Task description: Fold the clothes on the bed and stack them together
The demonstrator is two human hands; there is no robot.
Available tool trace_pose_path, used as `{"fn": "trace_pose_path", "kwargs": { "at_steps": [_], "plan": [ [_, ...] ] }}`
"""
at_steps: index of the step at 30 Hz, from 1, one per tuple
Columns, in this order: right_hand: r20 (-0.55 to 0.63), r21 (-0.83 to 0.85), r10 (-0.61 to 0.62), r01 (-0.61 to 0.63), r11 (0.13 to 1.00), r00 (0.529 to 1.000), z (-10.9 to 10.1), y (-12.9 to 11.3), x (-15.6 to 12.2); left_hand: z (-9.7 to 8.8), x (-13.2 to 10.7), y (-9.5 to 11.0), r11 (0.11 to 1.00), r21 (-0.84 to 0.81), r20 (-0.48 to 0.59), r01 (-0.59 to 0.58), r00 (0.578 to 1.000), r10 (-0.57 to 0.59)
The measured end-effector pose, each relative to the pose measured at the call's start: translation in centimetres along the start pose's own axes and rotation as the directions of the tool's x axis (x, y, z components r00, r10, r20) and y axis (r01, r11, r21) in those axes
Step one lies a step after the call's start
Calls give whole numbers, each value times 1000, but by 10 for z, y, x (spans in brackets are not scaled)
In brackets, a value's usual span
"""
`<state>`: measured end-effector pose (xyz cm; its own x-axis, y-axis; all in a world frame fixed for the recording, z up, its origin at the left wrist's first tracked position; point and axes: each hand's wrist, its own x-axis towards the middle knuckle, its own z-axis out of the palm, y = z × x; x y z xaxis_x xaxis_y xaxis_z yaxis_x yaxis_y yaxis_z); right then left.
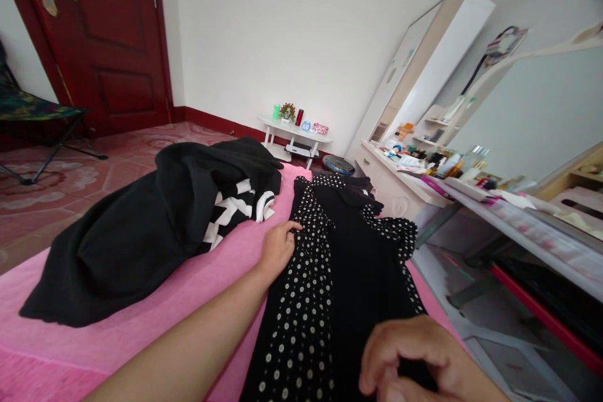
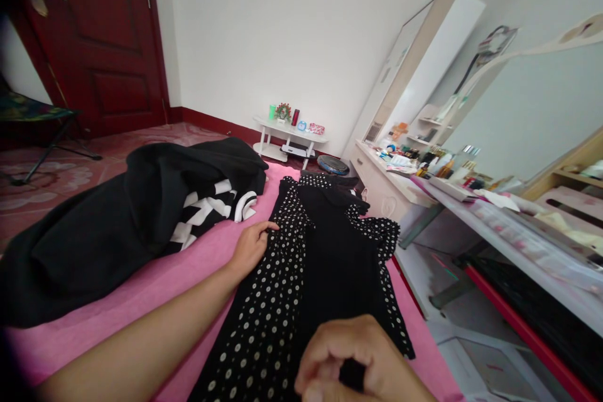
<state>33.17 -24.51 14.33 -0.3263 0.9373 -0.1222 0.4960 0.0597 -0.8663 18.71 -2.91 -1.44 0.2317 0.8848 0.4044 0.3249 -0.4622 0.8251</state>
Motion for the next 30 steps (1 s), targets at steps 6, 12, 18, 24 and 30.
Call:
{"fn": "trace_pose_path", "kwargs": {
  "at_steps": [6, 12, 18, 24, 30],
  "plan": [
    [-346, 29, 137, -136, 990, 928, -35, 67, 91, -1, -1, 8, 995, -23, -15, 93, 996, -93],
    [-675, -144, 150, -327, 934, 723, -51, 139, 177, 4, 1, 5, 999, -23, 3, 34, 999, -34],
    [-887, -24, 54, -162, 986, 459, -51, 184, 183, 8, 1, 0, 998, 60, 69, -3, 998, -1],
    [-907, 13, 55, -102, 995, 418, -51, 196, 180, 6, 8, 18, 968, 250, 148, 6, 988, -44],
    [-894, -14, 54, -149, 989, 446, -51, 189, 181, 20, 70, 27, 977, 181, 178, 112, 973, -144]
  ]
}}
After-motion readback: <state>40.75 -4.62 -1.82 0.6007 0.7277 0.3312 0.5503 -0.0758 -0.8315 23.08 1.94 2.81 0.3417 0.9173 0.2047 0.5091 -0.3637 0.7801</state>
